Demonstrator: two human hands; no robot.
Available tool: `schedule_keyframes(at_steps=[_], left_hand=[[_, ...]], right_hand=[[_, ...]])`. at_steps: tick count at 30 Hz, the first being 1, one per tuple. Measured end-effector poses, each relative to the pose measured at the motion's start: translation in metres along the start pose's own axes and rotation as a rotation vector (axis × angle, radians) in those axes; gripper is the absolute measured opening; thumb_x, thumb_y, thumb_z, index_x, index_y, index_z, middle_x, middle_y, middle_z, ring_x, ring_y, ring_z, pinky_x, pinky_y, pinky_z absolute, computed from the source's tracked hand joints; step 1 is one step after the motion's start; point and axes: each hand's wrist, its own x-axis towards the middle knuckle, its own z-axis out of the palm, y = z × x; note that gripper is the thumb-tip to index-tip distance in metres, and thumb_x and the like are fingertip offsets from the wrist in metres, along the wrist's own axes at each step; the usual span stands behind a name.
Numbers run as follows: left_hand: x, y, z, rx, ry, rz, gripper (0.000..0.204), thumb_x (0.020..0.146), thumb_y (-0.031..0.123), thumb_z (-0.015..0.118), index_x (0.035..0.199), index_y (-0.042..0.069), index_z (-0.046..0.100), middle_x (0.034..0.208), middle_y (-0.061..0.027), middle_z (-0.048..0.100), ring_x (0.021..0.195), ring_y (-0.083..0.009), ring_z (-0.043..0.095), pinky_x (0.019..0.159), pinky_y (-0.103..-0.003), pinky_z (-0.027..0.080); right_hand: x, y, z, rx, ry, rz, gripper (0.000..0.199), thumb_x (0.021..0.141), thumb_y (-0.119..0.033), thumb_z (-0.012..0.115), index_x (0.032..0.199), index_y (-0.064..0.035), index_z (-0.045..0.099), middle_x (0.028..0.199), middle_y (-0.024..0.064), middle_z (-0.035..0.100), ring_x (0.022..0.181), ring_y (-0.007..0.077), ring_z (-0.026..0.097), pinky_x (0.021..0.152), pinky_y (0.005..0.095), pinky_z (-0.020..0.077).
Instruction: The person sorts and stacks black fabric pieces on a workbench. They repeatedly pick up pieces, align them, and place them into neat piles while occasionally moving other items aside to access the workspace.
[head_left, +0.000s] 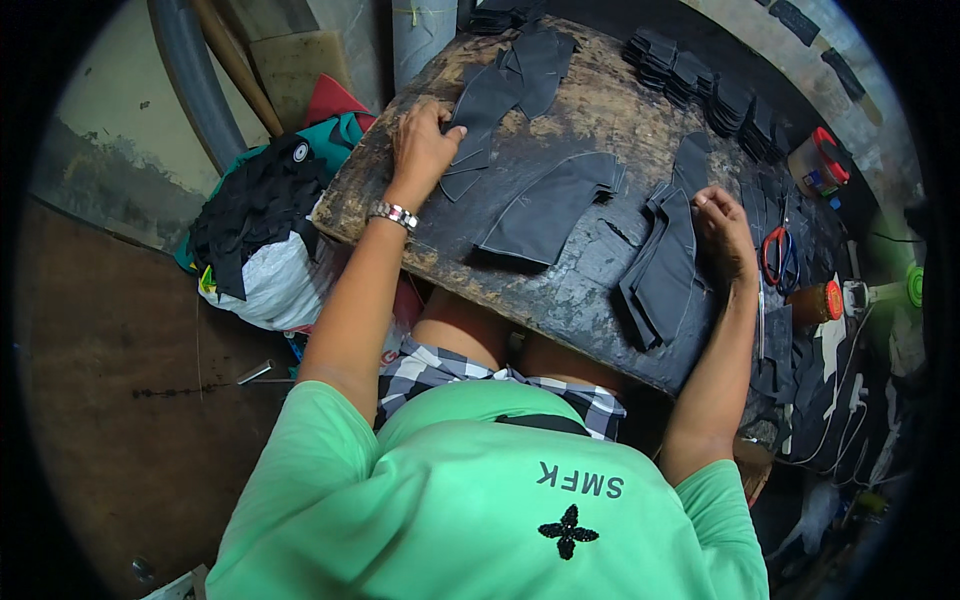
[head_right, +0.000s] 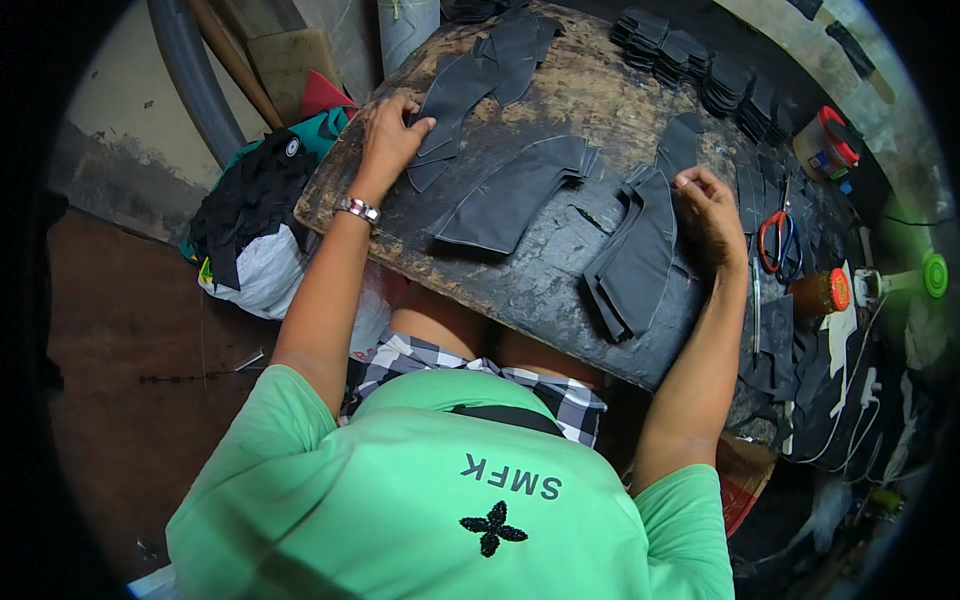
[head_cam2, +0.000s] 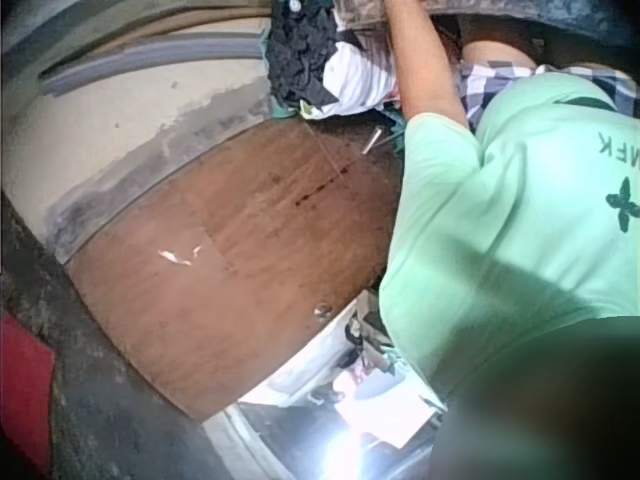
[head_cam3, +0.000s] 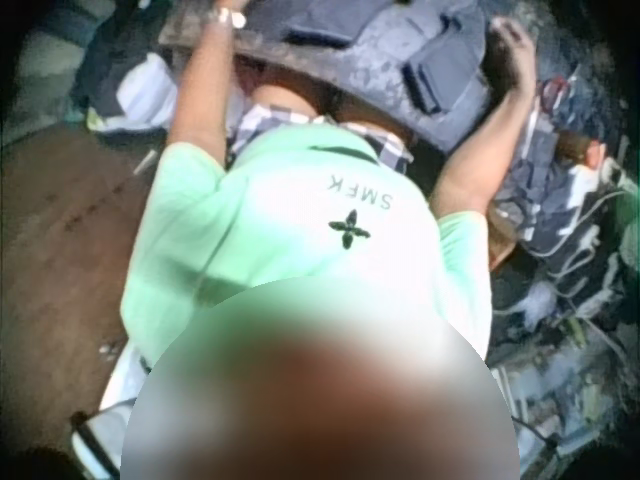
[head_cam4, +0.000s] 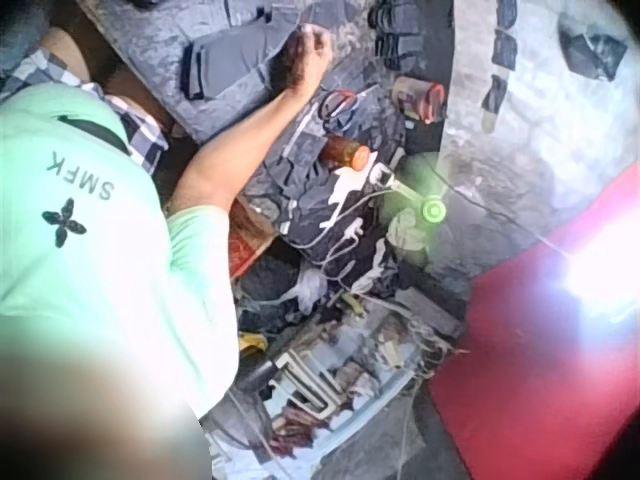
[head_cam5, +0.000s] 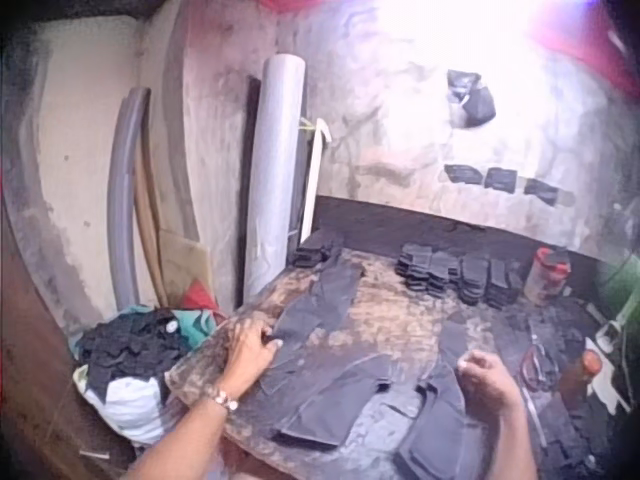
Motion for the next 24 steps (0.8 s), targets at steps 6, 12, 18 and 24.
schedule_keyframes(at_steps=[6, 12, 18, 24], left_hand=[[0.022, -0.048, -0.034, -0.481, -0.547, -0.293, 0.038, 0.076, 0.015, 0.075, 0.105, -0.003, 0.061, 0.087, -0.0058, 0.065, 0.078, -0.0112, 0.058, 0.068, -0.026, 0.046], [-0.004, -0.037, -0.036, -0.253, -0.468, -0.158, 0.036, 0.083, 0.028, 0.062, 0.115, 0.011, 0.065, 0.09, -0.0149, 0.067, 0.074, -0.0291, 0.064, 0.071, -0.036, 0.049], [-0.013, -0.039, -0.031, -0.391, -0.306, -0.102, 0.029, 0.089, 0.016, 0.055, 0.115, 0.007, 0.064, 0.099, -0.0177, 0.068, 0.082, -0.0223, 0.066, 0.075, -0.031, 0.048], [-0.009, -0.048, -0.02, -0.404, -0.286, -0.065, 0.035, 0.088, 0.016, 0.053, 0.122, 0.01, 0.057, 0.081, -0.0153, 0.065, 0.075, -0.0285, 0.062, 0.07, -0.038, 0.047]], right_hand=[[0.001, -0.061, 0.042, -0.556, 0.127, -0.375, 0.019, 0.091, -0.019, 0.059, 0.092, 0.0001, 0.062, 0.066, 0.0007, 0.052, 0.062, 0.0078, 0.048, 0.056, 0.0229, 0.0368], [0.053, -0.067, 0.193, -1.043, -0.391, -0.603, 0.032, 0.086, -0.011, 0.057, 0.118, -0.0055, 0.059, 0.113, 0.0201, 0.057, 0.103, 0.0323, 0.058, 0.086, 0.037, 0.0474], [0.097, -0.065, 0.283, -1.519, -0.567, -0.435, 0.065, 0.079, -0.008, 0.059, 0.139, -0.0205, 0.04, 0.144, 0.0149, 0.035, 0.133, 0.0333, 0.033, 0.102, 0.0498, 0.0348], [0.113, -0.066, 0.282, -1.671, -0.588, -0.547, 0.07, 0.077, -0.011, 0.061, 0.141, -0.0248, 0.038, 0.149, 0.0082, 0.027, 0.135, 0.0338, 0.032, 0.103, 0.0584, 0.0309]])
